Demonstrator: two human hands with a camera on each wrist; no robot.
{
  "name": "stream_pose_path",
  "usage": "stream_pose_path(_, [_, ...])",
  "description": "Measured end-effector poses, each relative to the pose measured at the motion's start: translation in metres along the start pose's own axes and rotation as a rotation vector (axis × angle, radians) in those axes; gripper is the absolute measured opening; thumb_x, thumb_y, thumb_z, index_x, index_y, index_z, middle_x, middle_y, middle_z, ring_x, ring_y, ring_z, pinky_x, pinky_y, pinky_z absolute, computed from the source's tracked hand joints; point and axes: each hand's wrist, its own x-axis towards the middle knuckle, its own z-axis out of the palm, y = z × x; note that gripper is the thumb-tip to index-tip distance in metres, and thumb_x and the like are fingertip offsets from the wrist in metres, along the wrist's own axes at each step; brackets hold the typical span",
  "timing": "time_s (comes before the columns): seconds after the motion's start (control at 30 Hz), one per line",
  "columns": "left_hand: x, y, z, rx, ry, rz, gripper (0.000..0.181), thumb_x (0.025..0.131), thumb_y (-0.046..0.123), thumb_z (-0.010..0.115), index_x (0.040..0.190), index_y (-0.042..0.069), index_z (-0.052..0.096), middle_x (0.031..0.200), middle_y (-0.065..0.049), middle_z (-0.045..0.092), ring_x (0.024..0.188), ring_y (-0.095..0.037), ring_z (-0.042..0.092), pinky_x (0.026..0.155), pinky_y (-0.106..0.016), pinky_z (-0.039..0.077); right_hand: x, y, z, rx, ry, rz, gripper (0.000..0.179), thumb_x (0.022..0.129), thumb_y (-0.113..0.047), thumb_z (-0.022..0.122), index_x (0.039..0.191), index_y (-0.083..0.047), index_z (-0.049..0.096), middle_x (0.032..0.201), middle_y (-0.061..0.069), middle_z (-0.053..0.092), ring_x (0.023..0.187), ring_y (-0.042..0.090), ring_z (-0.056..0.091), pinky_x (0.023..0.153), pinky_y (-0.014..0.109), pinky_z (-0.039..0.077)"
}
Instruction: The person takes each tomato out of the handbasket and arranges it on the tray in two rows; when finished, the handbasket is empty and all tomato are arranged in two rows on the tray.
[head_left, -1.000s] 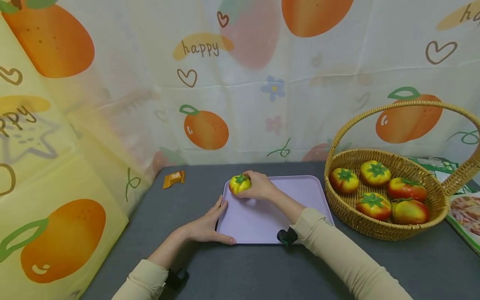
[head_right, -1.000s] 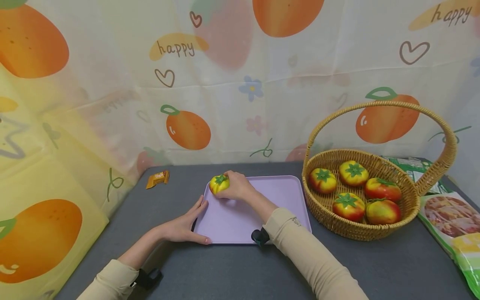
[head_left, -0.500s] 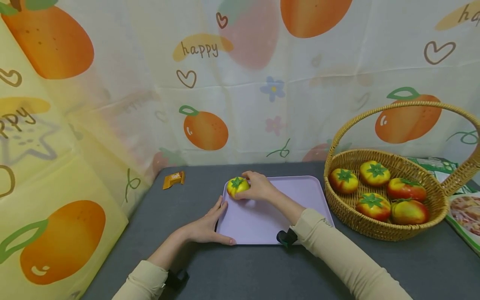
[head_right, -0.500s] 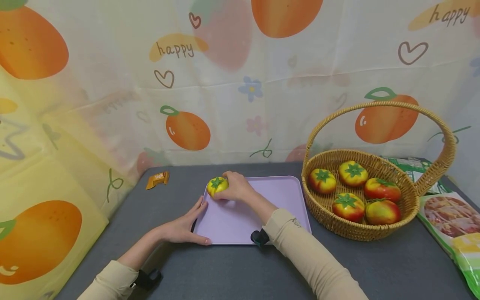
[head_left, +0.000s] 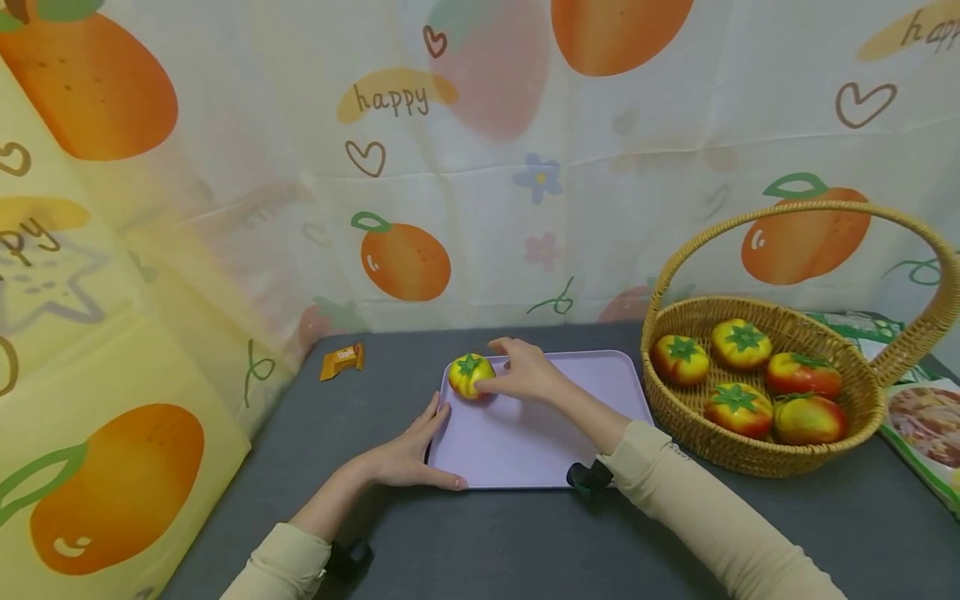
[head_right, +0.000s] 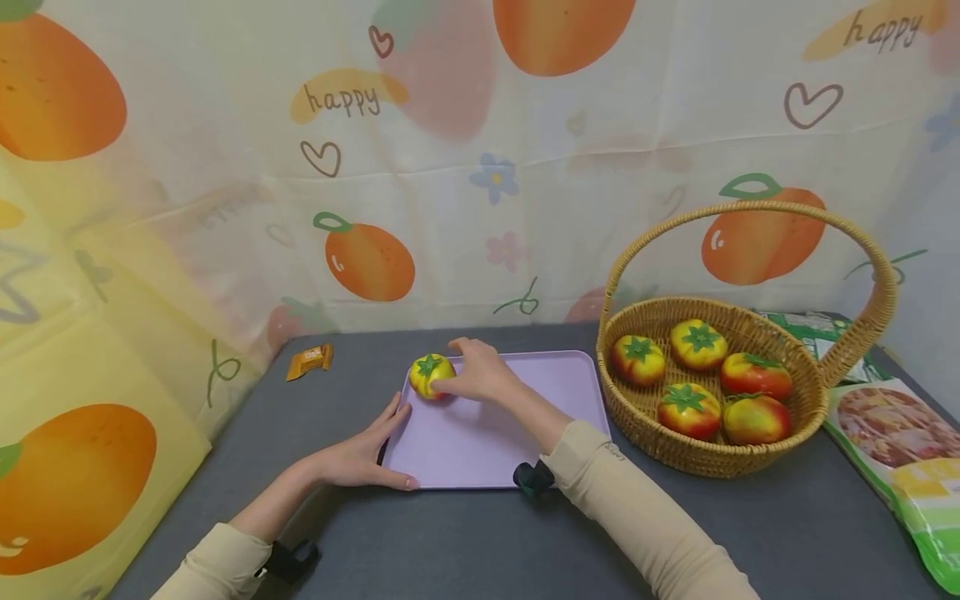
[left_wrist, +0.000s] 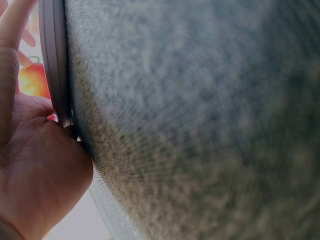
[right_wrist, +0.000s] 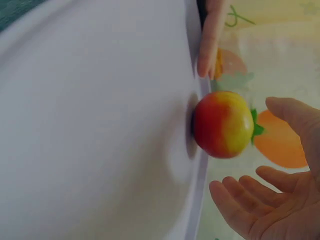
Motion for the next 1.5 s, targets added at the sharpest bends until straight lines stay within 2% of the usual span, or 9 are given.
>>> stream_pose_path(0.43, [-0.001, -0.001, -0.001, 0.002, 0.006, 0.007, 0.119, 0.076, 0.055, 0.078, 0.157, 0.007, 0.005, 0.161, -0.013, -0.016, 0.147, -0.033, -0.004, 0.113, -0.057, 0.014, -0.021, 0.006, -0.023, 0.053, 0.088, -0.028, 0.060, 0.086, -0.032, 0.074, 0.137, -0.009, 0.054, 0.136, 0.010, 0.056, 0.113, 0.028, 0.060, 0.092, 0.042, 0.049])
stream_pose_path(0.97, [0.000, 0.001, -0.002, 0.001, 0.003, 0.027, 0.118, 0.076, 0.054, 0.078, 0.157, 0.007, 0.006, 0.161, -0.013, -0.017, 0.147, -0.033, -0.004, 0.114, -0.056, 0.014, -0.062, 0.016, -0.057, 0.062, 0.129, -0.090, 0.048, 0.090, -0.025, 0.070, 0.134, -0.010, 0.057, 0.135, 0.010, 0.057, 0.113, 0.028, 0.060, 0.089, 0.041, 0.052])
stream_pose_path(1.3, [0.001, -0.001, -0.001, -0.009, 0.008, 0.022, 0.118, 0.076, 0.054, 0.079, 0.157, 0.009, 0.006, 0.161, -0.012, -0.017, 0.147, -0.034, -0.003, 0.113, -0.057, 0.014, -0.086, 0.033, -0.083, 0.021, 0.249, -0.121, 0.032, 0.090, -0.020, 0.071, 0.120, -0.013, 0.067, 0.122, 0.007, 0.063, 0.104, 0.024, 0.062, 0.084, 0.042, 0.054])
stream_pose_path(1.5, [0.003, -0.002, -0.001, -0.015, 0.003, 0.017, 0.118, 0.076, 0.054, 0.078, 0.157, 0.010, 0.005, 0.161, -0.011, -0.018, 0.147, -0.034, -0.004, 0.113, -0.058, 0.013, -0.102, 0.047, -0.100, -0.006, 0.313, -0.083, 0.022, 0.092, -0.020, 0.069, 0.113, -0.015, 0.071, 0.113, 0.006, 0.066, 0.097, 0.023, 0.063, 0.081, 0.042, 0.053])
